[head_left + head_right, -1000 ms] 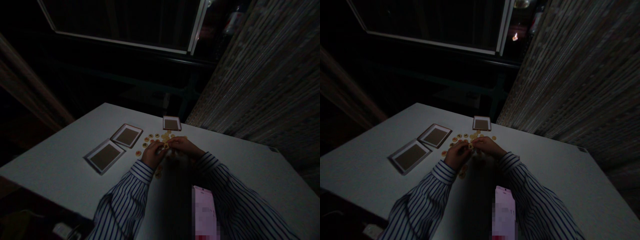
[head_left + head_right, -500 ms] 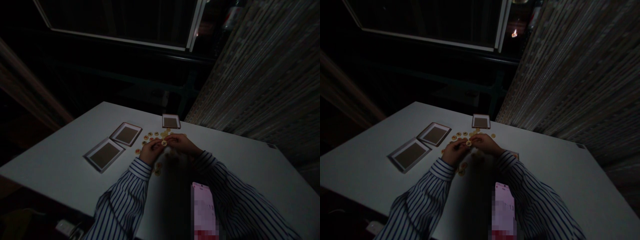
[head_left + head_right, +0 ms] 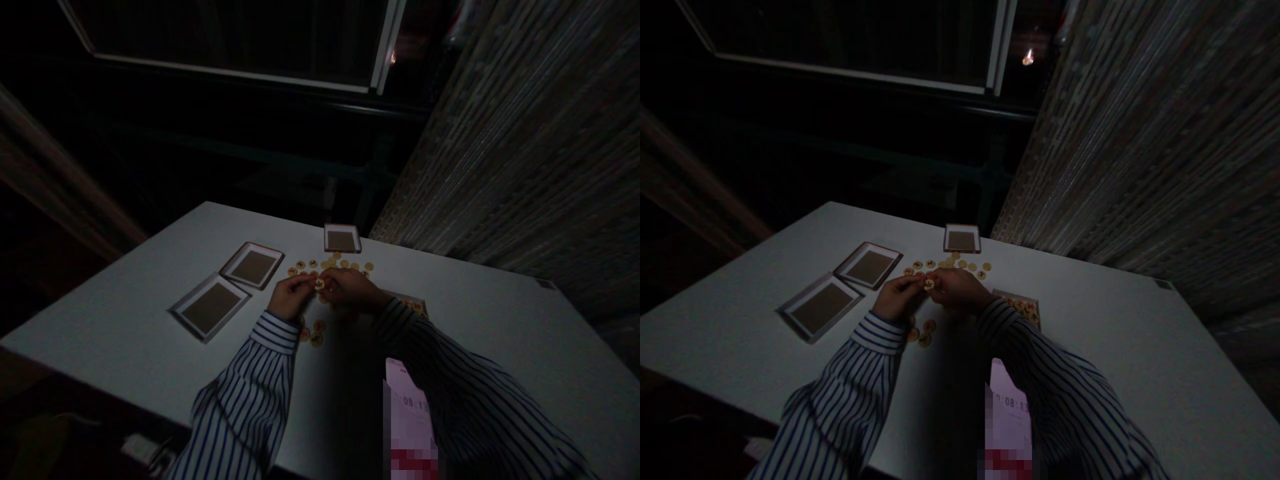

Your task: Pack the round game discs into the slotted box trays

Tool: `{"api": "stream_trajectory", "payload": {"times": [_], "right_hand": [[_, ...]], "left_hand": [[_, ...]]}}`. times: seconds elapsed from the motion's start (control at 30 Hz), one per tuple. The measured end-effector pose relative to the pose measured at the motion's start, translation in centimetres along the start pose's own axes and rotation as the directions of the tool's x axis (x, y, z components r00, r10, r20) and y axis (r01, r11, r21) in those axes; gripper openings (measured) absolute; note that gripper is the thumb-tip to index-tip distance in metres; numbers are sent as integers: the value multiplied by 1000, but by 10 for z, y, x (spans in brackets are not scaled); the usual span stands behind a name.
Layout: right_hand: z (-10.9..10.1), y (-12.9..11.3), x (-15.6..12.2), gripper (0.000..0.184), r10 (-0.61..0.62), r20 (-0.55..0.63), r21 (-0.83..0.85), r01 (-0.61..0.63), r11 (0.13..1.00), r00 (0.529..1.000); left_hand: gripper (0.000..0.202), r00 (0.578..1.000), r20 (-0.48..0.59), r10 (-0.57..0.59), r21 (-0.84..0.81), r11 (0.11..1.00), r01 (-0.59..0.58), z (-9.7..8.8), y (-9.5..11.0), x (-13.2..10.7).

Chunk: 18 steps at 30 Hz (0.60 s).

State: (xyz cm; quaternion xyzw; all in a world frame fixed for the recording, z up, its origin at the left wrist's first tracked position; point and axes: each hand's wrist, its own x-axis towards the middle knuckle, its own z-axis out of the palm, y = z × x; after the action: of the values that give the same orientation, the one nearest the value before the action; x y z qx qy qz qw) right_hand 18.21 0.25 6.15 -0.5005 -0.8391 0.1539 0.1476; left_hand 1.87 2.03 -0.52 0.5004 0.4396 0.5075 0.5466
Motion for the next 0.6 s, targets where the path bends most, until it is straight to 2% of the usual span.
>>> {"api": "stream_trajectory", "payload": {"times": [0.13,0.2,0.43,0.6], "right_hand": [[13,-1,1,24,-63,41,-153,69,986,997],[20,-2,2,23,-108,80,-243,125,962,991],[38,1,1,28,-142,121,-334,175,926,982],[29,5,-1,29,-105,143,-301,145,942,984]], "left_hand": [[29,971,-227,71,111,993,-47,-7,3,5],[30,955,-287,72,127,991,-37,-11,2,7],[27,957,-207,205,355,927,-122,-10,-1,6],[25,950,-161,267,447,878,-171,-8,1,3]]}}
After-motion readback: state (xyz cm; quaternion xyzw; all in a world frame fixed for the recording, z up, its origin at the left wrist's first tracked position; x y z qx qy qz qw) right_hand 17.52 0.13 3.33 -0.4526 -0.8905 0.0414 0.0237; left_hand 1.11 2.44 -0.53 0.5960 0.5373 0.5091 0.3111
